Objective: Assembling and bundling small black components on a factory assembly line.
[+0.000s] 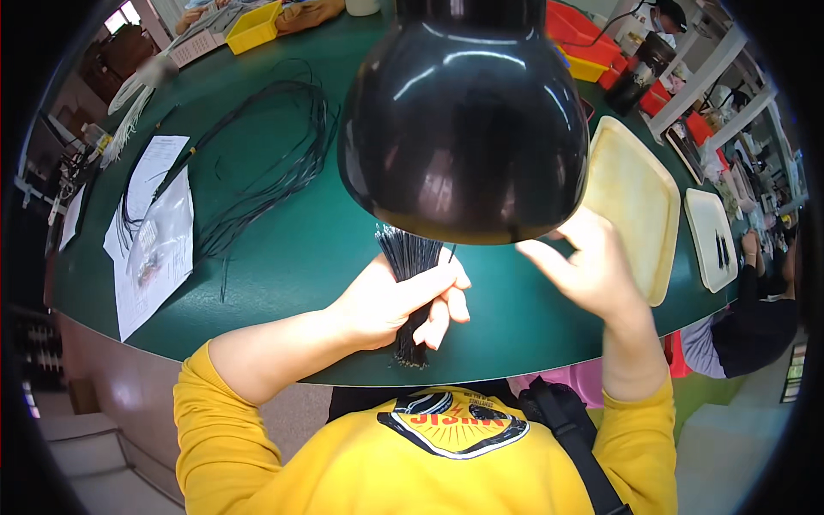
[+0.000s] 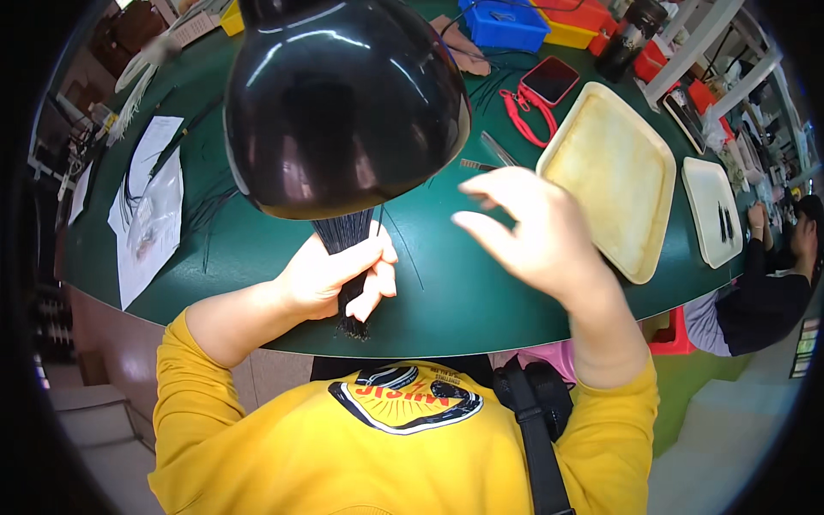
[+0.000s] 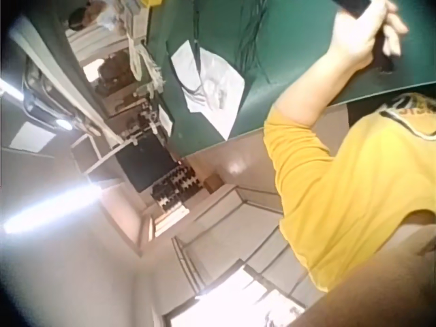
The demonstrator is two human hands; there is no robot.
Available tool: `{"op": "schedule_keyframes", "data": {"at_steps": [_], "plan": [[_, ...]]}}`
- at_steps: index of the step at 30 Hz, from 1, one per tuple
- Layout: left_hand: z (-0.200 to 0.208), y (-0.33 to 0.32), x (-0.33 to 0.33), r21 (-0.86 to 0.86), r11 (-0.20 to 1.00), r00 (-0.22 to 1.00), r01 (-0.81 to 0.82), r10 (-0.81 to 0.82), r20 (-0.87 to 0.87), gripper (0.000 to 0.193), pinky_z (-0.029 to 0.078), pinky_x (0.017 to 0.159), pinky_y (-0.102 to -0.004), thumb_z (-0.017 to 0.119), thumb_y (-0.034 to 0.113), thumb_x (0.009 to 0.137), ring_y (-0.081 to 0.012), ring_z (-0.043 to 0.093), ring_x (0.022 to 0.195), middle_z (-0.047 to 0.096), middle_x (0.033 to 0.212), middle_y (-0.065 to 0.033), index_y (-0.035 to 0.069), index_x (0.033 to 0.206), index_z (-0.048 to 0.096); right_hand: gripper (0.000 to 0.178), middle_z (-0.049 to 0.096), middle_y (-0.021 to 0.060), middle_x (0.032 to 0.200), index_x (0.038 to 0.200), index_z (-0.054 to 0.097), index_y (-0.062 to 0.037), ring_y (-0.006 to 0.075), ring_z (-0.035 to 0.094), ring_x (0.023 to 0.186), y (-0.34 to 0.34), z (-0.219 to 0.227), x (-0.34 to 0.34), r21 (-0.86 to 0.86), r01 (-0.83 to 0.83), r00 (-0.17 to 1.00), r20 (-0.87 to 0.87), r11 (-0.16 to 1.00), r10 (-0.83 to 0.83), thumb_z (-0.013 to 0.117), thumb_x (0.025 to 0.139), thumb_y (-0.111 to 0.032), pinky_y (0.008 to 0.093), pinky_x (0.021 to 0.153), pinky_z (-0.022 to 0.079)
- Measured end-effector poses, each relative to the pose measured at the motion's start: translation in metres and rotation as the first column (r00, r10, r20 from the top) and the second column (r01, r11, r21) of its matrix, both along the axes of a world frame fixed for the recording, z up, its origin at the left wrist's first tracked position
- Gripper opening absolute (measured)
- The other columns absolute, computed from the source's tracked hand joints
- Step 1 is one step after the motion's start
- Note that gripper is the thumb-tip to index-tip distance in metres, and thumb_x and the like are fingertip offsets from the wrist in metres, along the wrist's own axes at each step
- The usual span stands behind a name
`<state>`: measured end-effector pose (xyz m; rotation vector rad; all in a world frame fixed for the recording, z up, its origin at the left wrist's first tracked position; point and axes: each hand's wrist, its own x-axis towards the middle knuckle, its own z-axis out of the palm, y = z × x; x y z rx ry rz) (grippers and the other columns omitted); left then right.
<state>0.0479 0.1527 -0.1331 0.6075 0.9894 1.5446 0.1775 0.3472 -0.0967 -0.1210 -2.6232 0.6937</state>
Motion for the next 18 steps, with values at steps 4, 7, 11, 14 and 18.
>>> {"op": "schedule_keyframes", "data": {"at_steps": [4,7,11,14,18], "plan": [[0.004,0.0,-0.001,0.027,1.0,1.0,-0.013,0.013,0.025,0.019,0.038,0.038,-0.0179,0.045,0.015,0.092,-0.0113,0.055,0.044,0.06,0.069,-0.0119,-0.002,0.088,0.053,0.023,0.062,0.0074,0.076,0.092,0.06,0.002,0.0122,0.057,0.064,-0.024,-0.001,-0.043,-0.537,-0.237,0.964,-0.027,0.809,0.265,0.067,0.075,-0.011,0.0249,0.059,0.046],[0.003,-0.002,0.001,0.026,0.999,0.999,-0.041,0.04,0.03,0.019,0.038,0.038,-0.0179,0.046,0.015,0.091,-0.0103,0.053,0.044,0.06,0.068,-0.0108,-0.002,0.088,0.054,0.039,0.057,0.0094,0.098,0.109,0.049,0.0027,0.0157,0.055,0.088,-0.027,-0.019,-0.044,-0.514,-0.385,0.923,-0.234,0.767,0.307,0.066,0.075,-0.006,0.0294,0.078,0.044],[-0.016,-0.003,-0.004,0.019,0.995,0.995,-0.097,0.097,0.018,0.019,0.036,0.039,-0.0182,0.049,0.013,0.09,-0.0098,0.051,0.046,0.058,0.067,-0.0084,-0.002,0.081,0.056,0.054,0.051,0.0112,0.114,0.12,0.04,0.0028,0.0186,0.05,0.104,-0.027,-0.056,-0.054,-0.683,-0.506,0.862,-0.387,0.526,0.327,0.067,0.073,-0.003,0.0321,0.091,0.04],[-0.024,-0.005,-0.006,0.114,0.992,0.994,-0.043,0.031,0.109,0.019,0.034,0.038,-0.0184,0.051,0.014,0.089,-0.0108,0.05,0.045,0.056,0.065,-0.0079,-0.001,0.079,0.055,0.056,0.05,0.0113,0.116,0.122,0.038,0.0029,0.0185,0.048,0.107,-0.027,-0.068,-0.06,-0.727,-0.537,0.843,-0.457,0.428,0.284,0.066,0.074,-0.001,0.0315,0.093,0.039],[-0.021,-0.005,-0.009,0.155,0.988,0.986,0.002,-0.028,0.164,0.021,0.034,0.037,-0.019,0.05,0.017,0.089,-0.0105,0.048,0.044,0.053,0.063,-0.0075,-0.001,0.078,0.053,0.051,0.048,0.0112,0.118,0.122,0.038,0.0032,0.0178,0.046,0.109,-0.019,-0.079,-0.06,-0.787,-0.519,0.855,-0.485,0.334,0.185,0.062,0.077,0.0,0.0309,0.094,0.037]]}}
